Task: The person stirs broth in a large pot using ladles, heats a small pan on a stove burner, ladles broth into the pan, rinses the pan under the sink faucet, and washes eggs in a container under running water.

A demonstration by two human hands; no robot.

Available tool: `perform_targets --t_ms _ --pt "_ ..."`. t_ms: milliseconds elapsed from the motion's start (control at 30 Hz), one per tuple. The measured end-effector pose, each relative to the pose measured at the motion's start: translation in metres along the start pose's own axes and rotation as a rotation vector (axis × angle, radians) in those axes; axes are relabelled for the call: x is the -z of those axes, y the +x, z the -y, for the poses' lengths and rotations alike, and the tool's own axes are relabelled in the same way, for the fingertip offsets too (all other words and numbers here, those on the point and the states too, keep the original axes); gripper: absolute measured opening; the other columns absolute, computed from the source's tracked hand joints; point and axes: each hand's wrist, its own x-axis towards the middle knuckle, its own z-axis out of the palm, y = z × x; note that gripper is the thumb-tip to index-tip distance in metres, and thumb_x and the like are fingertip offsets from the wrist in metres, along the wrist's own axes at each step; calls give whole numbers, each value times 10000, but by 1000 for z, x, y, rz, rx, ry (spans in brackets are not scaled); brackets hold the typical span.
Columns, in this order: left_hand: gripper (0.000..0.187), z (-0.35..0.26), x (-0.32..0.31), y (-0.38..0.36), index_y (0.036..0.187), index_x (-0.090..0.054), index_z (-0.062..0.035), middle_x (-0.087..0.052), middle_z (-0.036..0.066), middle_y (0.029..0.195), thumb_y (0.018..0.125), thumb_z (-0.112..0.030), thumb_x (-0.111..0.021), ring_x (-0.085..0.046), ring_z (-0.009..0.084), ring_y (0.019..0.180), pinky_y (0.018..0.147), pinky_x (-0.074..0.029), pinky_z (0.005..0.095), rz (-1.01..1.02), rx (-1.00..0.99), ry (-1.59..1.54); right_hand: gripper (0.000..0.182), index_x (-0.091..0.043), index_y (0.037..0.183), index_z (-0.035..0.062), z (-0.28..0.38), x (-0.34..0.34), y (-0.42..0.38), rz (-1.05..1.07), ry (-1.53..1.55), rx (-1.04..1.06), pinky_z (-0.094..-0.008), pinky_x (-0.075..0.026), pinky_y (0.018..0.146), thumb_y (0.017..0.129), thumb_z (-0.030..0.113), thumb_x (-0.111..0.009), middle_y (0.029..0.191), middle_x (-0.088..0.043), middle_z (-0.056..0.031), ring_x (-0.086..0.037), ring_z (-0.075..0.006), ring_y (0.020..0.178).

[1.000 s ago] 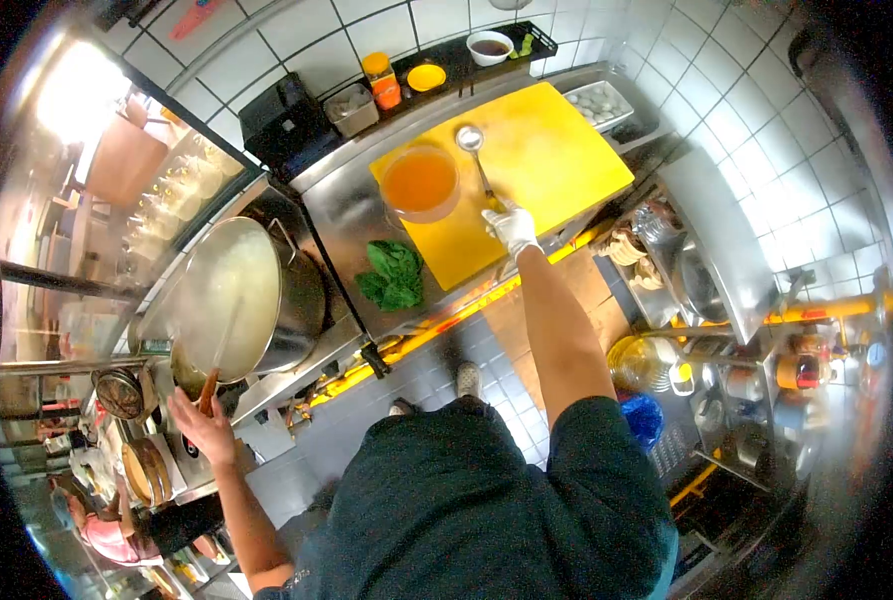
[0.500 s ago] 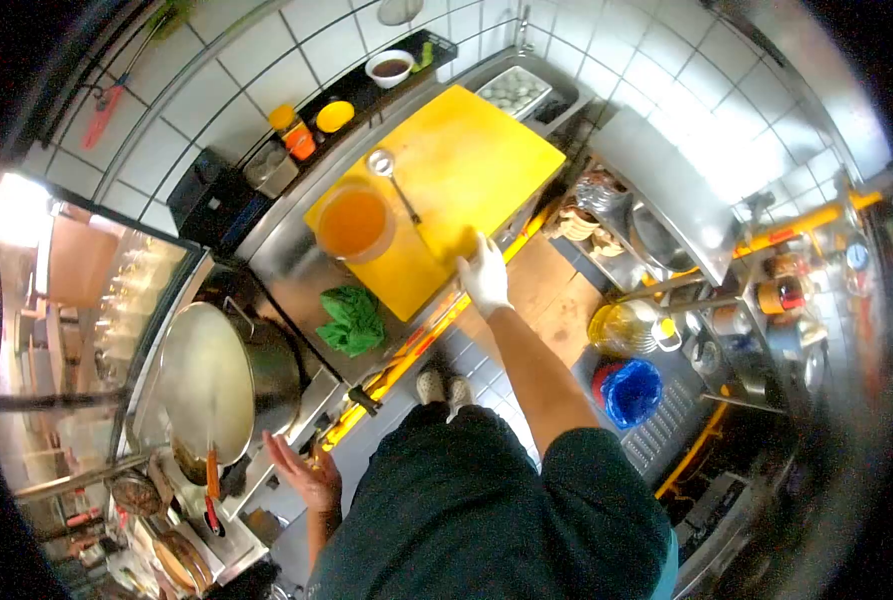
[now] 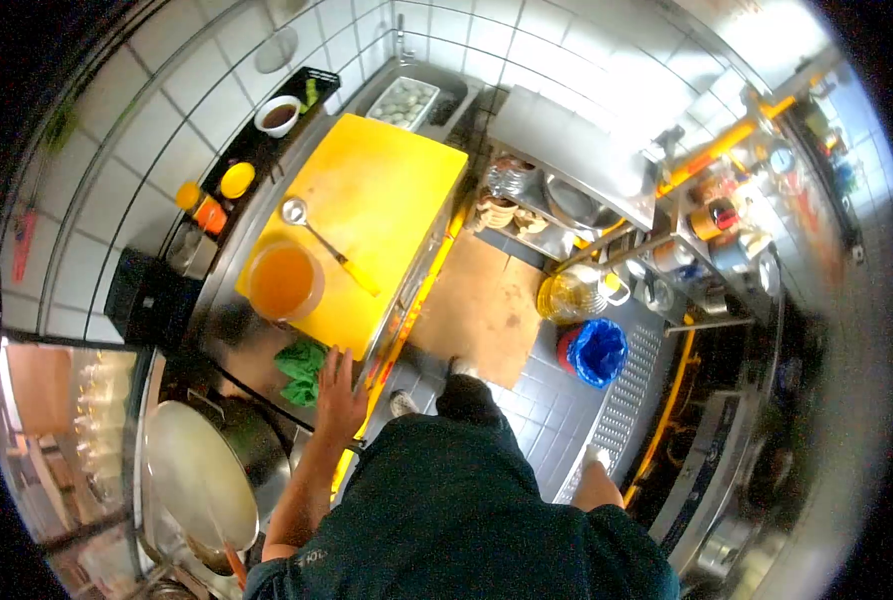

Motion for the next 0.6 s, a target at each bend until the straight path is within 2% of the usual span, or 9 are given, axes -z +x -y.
perform_targets --t_ms 67,167,200,267,333,367,400,467,600 --pt "649 -7 -11 19 1453 -426 37 -385 332 1473 865 -86 -672 -405 505 1349 1134 -358 546 68 -62 29 303 -732 1184 112 13 13 -49 61 -43 18 -420 -604 878 902 209 -681 1189 -730 -134 -708 -290 1113" --pt "684 -9 -42 38 1472 -401 30 -373 340 1475 858 -104 -671 -409 503 1346 1138 -356 548 90 -121 25 308 -728 1199 128 49 17 -54 181 -132 125 -422 -602 882 905 207 -683 1232 -715 -128 -693 -299 1145" --pt "692 -10 -52 45 1478 -393 27 -371 342 1474 857 -108 -669 -409 504 1345 1138 -356 547 94 -128 28 345 -728 1188 100 65 22 -47 143 136 40 -428 -580 914 904 287 -666 1224 -710 -156 -687 -334 1138" --pt "746 -20 -66 63 1511 -351 14 -363 345 1477 842 -98 -662 -395 512 1351 1146 -344 546 161 -101 76 490 -728 1167 44 85 39 -25 59 654 -133 -439 -537 978 903 446 -634 1208 -701 -212 -673 -404 1123" --pt "775 -21 -90 78 1523 -336 8 -362 346 1476 829 -91 -666 -386 516 1356 1150 -337 545 158 -129 152 602 -684 1241 18 95 3 85 -10 446 90 -452 -519 997 863 486 -669 1247 -672 -244 -645 -400 1177" --pt "638 -25 -100 89 1408 -452 59 -370 358 1464 870 -207 -667 -419 528 1315 1127 -364 549 211 -109 271 644 -664 1264 1 97 71 75 -61 566 67 -450 -504 1013 843 489 -684 1245 -667 -261 -636 -396 1194" --pt "669 -30 -110 99 1435 -436 40 -371 352 1466 845 -166 -674 -410 519 1329 1138 -354 547 216 -69 257 689 -644 1286 -15 100 143 64 -116 686 51 -448 -490 1028 824 492 -698 1243 -662 -278 -626 -392 1211" --pt "755 -46 -127 120 1488 -404 0 -372 341 1470 794 -84 -690 -392 501 1357 1158 -333 542 217 12 225 482 -708 1160 70 91 258 52 -290 899 99 -450 -523 962 864 445 -647 1145 -699 -250 -662 -424 1089" --pt "680 -99 -140 184 1409 -480 14 -373 332 1481 787 -98 -729 -400 494 1363 1155 -357 521 354 111 139 504 -675 1227 25 48 351 151 -599 954 247 -403 -494 970 850 359 -667 1137 -687 -288 -661 -412 1104"
